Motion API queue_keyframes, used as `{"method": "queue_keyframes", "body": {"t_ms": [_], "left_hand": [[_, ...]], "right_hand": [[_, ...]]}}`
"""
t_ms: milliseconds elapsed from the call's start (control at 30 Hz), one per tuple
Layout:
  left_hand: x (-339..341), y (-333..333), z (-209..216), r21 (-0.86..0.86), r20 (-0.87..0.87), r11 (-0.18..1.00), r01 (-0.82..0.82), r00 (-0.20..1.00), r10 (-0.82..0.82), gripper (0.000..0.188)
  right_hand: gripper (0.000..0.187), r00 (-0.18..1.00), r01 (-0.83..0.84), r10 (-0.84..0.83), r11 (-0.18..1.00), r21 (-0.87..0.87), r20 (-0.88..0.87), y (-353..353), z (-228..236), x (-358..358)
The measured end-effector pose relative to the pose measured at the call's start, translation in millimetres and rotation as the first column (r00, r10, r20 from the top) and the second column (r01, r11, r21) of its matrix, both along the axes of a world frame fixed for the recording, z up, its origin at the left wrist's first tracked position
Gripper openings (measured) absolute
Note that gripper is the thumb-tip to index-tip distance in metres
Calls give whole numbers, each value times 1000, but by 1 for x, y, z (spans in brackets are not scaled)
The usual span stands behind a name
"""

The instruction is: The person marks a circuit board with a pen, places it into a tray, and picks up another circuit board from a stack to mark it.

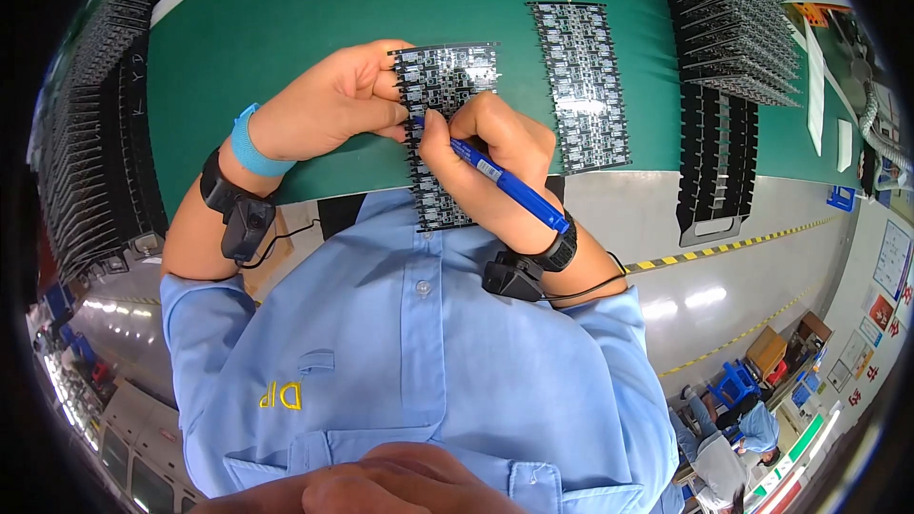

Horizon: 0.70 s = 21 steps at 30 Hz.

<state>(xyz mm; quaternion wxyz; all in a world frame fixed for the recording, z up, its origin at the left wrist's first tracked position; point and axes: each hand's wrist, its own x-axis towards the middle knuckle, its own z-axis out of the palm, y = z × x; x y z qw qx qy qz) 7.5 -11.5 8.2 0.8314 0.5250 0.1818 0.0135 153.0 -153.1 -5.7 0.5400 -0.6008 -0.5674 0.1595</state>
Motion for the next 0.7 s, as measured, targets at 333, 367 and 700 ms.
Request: {"method": "queue_keyframes", "body": {"t_ms": [333, 367, 700], "left_hand": [[0, -2, 1, 19, -7, 999, -30, 1000, 31, 50], [0, -1, 0, 28, -7, 999, -22, 1000, 22, 51], [1, -1, 0, 20, 4, 1000, -14, 1000, 14, 50]], "right_hand": [[31, 1000, -17, 17, 1000, -19, -21, -12, 4, 2], [31, 999, -35, 35, 999, -14, -2, -13, 4, 2], [31, 1000, -27, 27, 1000, -3, 2, -13, -1, -1]]}}
